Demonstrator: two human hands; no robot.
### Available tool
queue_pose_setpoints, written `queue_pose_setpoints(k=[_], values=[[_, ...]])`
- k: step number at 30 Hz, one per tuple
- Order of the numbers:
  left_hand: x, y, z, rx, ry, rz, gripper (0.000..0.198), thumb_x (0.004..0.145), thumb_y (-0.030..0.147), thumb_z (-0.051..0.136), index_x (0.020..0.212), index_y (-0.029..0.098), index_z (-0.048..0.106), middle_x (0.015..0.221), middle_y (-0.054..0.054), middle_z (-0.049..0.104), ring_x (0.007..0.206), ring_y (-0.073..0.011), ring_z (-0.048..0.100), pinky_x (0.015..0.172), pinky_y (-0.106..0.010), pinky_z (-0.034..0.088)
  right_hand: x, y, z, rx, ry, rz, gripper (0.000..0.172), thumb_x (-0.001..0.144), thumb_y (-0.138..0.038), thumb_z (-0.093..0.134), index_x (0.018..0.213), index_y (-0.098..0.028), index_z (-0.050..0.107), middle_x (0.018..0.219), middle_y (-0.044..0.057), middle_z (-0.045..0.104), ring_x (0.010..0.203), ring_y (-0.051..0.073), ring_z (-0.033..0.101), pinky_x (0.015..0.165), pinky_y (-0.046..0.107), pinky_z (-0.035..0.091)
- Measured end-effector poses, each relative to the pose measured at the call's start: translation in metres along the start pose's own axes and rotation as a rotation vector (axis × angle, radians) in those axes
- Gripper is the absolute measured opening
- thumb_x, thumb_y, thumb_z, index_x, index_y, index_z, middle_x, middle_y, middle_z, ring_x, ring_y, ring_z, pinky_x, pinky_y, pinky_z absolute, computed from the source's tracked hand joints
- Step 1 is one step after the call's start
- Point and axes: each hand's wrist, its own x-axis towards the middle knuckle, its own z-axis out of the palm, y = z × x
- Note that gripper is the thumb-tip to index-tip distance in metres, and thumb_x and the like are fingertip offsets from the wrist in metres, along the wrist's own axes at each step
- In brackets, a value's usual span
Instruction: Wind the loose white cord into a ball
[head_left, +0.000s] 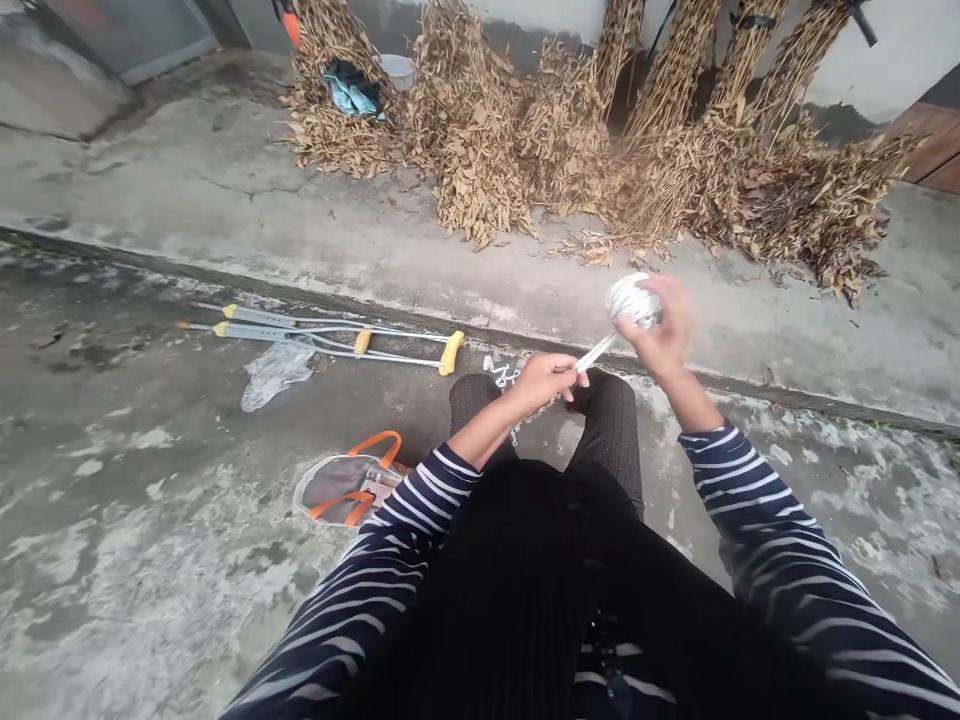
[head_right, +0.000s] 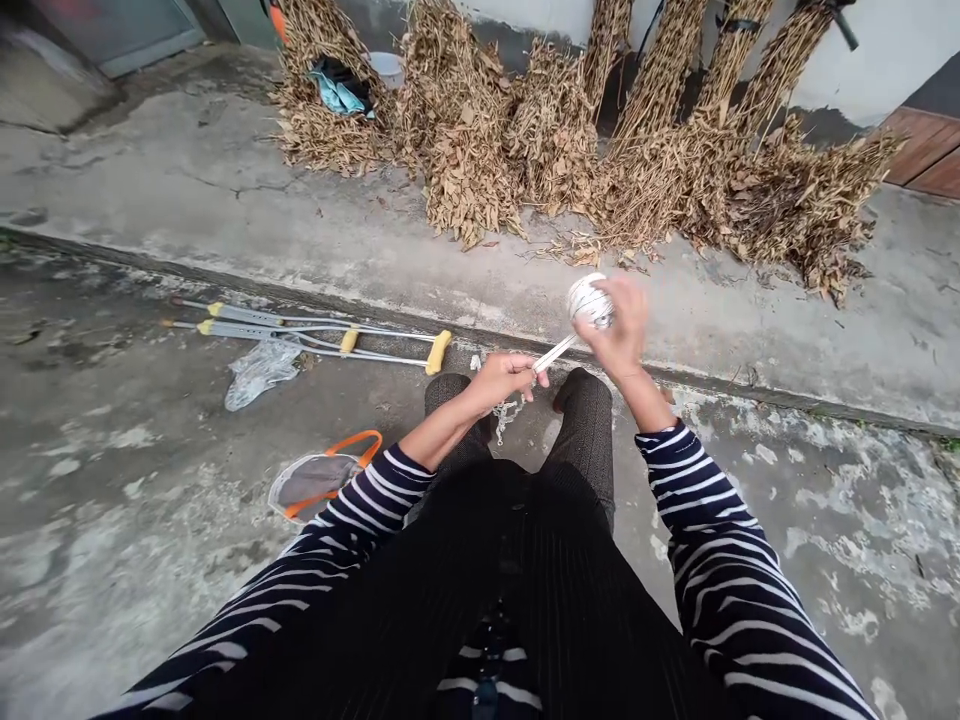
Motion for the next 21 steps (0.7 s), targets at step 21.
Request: queue_pose_setpoints(k=[21], values=[[0.004,0.010,-0.023,-0.403,-0.039,-0.198,0.010,0.092,0.013,0.063,0.087,0.007,0.069,0.068,-0.005,0.070,0.054,-0.0091,0.064,0.050,-0.019,0.043,-0.082,-0.038,0.025,0.531,-0.578,0.687,0.070,0.054,-0.040,0.093,0.114,-0.024,0.061,0.110,0.003,0.062,0.095,0.021,0.053,0.083,0.031,0.047]])
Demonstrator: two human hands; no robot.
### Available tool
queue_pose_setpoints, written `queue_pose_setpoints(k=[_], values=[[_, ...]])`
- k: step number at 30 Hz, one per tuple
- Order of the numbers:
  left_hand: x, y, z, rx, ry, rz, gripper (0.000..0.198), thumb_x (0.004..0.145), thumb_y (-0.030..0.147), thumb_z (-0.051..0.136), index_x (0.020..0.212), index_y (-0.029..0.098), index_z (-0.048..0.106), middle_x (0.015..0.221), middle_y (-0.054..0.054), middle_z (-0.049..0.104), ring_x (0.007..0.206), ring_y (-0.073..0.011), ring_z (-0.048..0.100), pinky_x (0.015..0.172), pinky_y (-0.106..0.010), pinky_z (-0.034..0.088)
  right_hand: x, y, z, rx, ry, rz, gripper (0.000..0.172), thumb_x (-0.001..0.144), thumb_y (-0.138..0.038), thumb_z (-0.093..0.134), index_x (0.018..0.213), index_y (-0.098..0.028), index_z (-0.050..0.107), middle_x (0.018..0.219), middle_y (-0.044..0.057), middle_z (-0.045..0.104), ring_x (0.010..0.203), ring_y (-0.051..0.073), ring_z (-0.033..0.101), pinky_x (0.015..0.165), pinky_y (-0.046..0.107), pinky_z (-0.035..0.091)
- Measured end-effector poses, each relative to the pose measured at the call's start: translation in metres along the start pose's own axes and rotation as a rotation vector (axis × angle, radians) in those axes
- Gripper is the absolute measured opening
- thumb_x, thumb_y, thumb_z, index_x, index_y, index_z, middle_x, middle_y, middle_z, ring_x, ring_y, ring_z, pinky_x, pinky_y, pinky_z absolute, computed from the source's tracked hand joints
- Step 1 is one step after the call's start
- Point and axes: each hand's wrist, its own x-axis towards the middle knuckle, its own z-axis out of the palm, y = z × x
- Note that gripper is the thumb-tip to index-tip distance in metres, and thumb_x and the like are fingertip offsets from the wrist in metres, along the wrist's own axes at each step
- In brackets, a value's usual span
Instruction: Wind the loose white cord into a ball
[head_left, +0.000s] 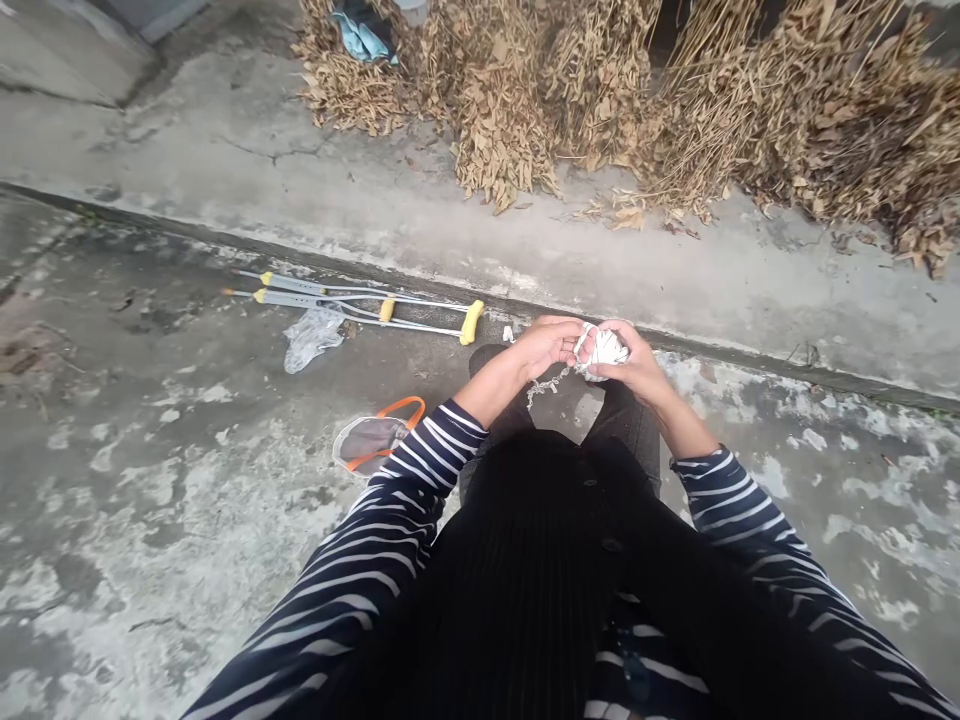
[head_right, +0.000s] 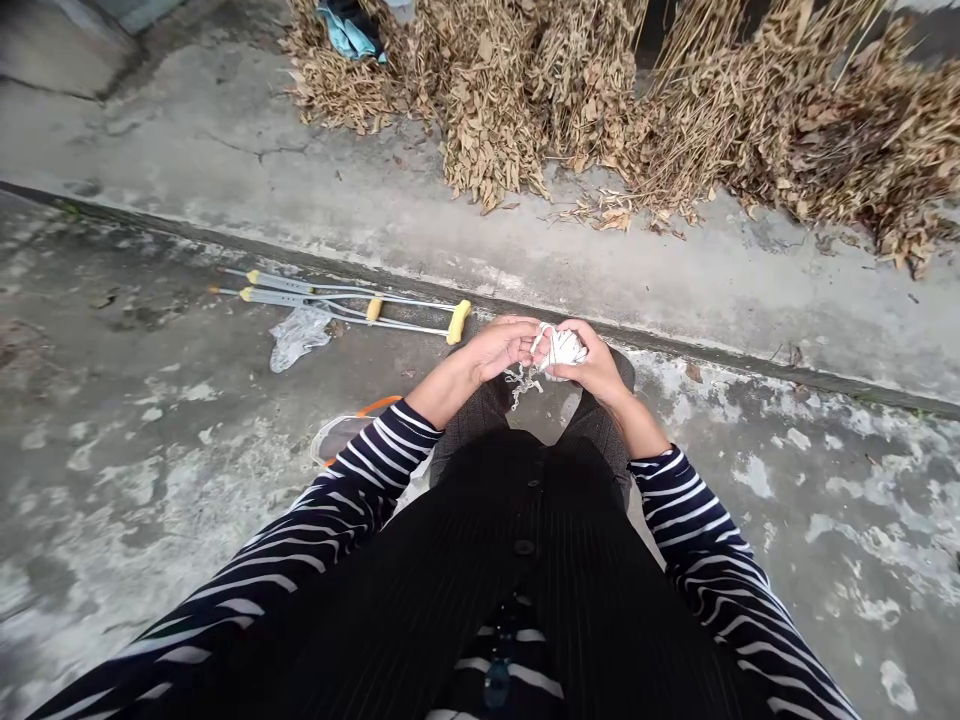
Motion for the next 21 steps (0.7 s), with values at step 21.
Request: queue_pose_setpoints(k=[21], values=[[0.054,0.042,-0.009,0.843,-0.590,-0.435,0.017,0.064,0.017,0.089,0.056,0.018,0.074,0.054,-0.004,0.066,0.046,-0.0155,0.064,0.044,-0.022,0.047,0.000,-0.050,-0.050,-0.404,-0.740,-0.235,0.062,0.072,-0.025,0.087,0.131,-0.037,0.076,0.144,0.002,0.064,0.135,0.034,0.059,0.120,0.058,0.042]])
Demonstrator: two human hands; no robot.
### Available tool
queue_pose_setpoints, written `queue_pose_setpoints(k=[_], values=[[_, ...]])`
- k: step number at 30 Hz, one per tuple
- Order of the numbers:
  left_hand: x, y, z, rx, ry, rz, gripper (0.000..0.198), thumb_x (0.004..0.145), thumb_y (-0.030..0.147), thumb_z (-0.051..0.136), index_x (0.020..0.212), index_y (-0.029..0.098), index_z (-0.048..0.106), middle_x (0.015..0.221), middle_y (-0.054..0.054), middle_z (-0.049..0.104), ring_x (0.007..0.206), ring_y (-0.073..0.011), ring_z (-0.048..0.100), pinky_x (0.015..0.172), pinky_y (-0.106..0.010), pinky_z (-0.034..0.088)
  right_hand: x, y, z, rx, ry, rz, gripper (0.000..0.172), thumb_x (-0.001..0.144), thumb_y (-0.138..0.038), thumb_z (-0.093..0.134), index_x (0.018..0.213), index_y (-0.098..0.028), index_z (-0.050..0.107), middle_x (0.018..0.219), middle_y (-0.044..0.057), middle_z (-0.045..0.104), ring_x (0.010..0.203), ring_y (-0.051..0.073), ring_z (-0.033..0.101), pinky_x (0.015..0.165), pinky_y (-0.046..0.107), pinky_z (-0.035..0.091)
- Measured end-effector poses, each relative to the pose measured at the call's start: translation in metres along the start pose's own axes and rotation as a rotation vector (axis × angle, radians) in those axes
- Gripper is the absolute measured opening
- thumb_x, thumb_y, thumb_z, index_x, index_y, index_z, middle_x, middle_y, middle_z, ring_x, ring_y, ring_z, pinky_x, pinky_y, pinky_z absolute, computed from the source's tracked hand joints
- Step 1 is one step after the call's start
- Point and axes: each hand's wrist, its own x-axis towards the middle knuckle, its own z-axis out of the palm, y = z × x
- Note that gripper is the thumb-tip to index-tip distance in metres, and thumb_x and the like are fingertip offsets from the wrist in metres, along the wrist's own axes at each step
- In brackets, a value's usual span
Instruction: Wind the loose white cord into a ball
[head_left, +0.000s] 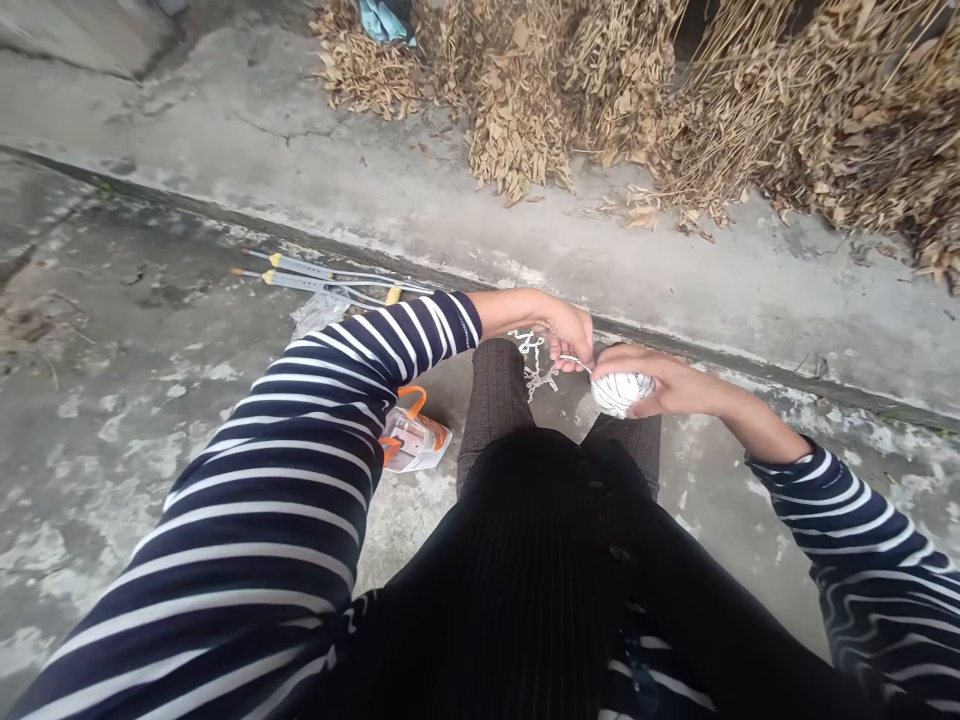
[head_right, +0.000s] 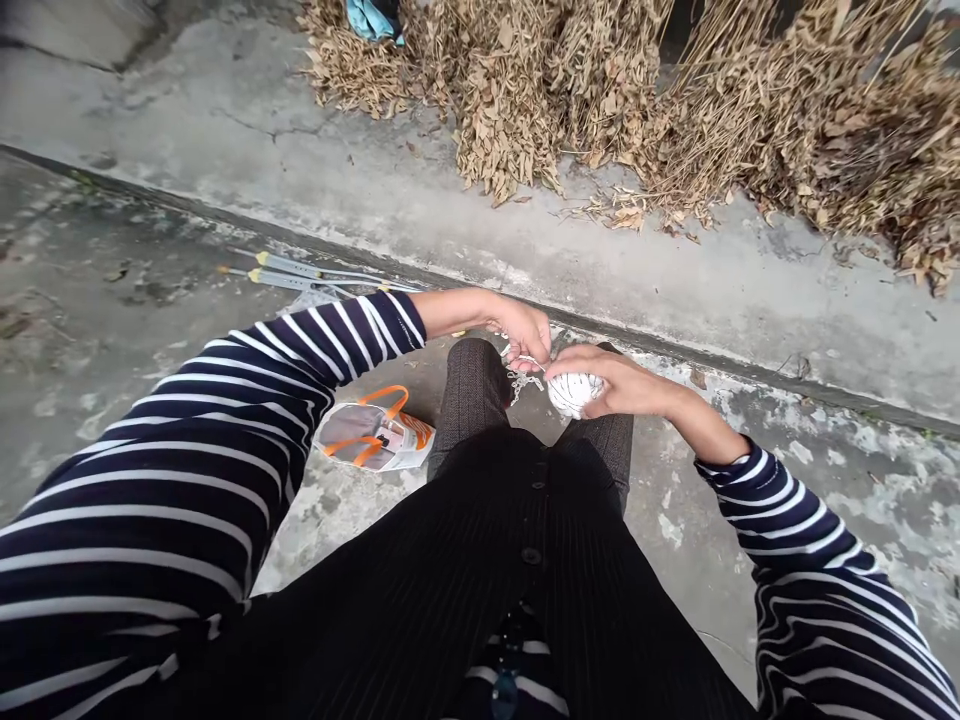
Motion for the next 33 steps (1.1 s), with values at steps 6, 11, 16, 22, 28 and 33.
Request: queue_pose_setpoints(k=[6,11,16,22,28,33], values=[[-0.018,0.017,-0.004,-0.157,0.397,0.151,0.012,0.066,0.003,0.085,0.071,0.013,0.079,0.072,-0.009,0.073,0.064,-0.0200,0.073,0.051,-0.024,0.052,-0.013,0.020,0.009,0.591,0.080,0.137,0.058,0.062,-0.039,0.095,0.117,-0.031,0.080,0.124,0.003,0.076,0.121,0.030,0.069,0.111,0.051,0.051],[-0.042,0.002,0.024,-0.389,0.495,0.404,0.021,0.080,0.009,0.079,0.101,0.014,0.080,0.113,-0.014,0.076,0.102,-0.0197,0.075,0.070,-0.019,0.058,-0.025,0.034,0.021,0.970,0.338,0.163,0.064,0.054,-0.026,0.091,0.116,-0.028,0.076,0.123,0.005,0.076,0.117,0.030,0.071,0.106,0.050,0.055],[-0.018,-0.022,0.066,-0.525,0.520,0.515,0.042,0.078,0.009,0.080,0.119,0.017,0.075,0.126,-0.015,0.072,0.107,-0.0203,0.074,0.076,-0.026,0.063,-0.026,0.037,0.019,1.011,0.434,0.197,0.070,0.051,-0.026,0.085,0.119,-0.027,0.069,0.124,0.007,0.073,0.110,0.031,0.071,0.099,0.050,0.057],[0.017,-0.031,0.072,-0.372,0.575,0.536,0.026,0.082,0.012,0.076,0.108,0.013,0.076,0.111,-0.011,0.077,0.091,-0.0144,0.072,0.074,-0.021,0.056,-0.032,0.046,0.019,1.011,0.506,0.192,0.070,0.053,-0.033,0.079,0.121,-0.025,0.064,0.120,0.009,0.074,0.105,0.031,0.074,0.094,0.053,0.059],[0.018,-0.020,0.068,-0.294,0.514,0.479,0.017,0.092,0.022,0.069,0.103,0.011,0.075,0.082,-0.006,0.076,0.059,-0.0105,0.067,0.063,-0.022,0.051,-0.037,0.033,0.021,1.099,0.522,0.183,0.074,0.049,-0.030,0.081,0.120,-0.024,0.063,0.116,0.010,0.076,0.106,0.032,0.075,0.097,0.052,0.058],[-0.015,-0.009,0.035,0.220,0.854,0.450,0.029,0.099,0.029,0.059,0.076,0.015,0.069,0.067,0.000,0.066,0.059,-0.0098,0.059,0.063,-0.021,0.039,-0.040,0.010,0.022,1.221,0.484,0.078,0.074,0.049,-0.036,0.087,0.118,-0.025,0.062,0.115,0.013,0.076,0.105,0.037,0.076,0.098,0.058,0.056]])
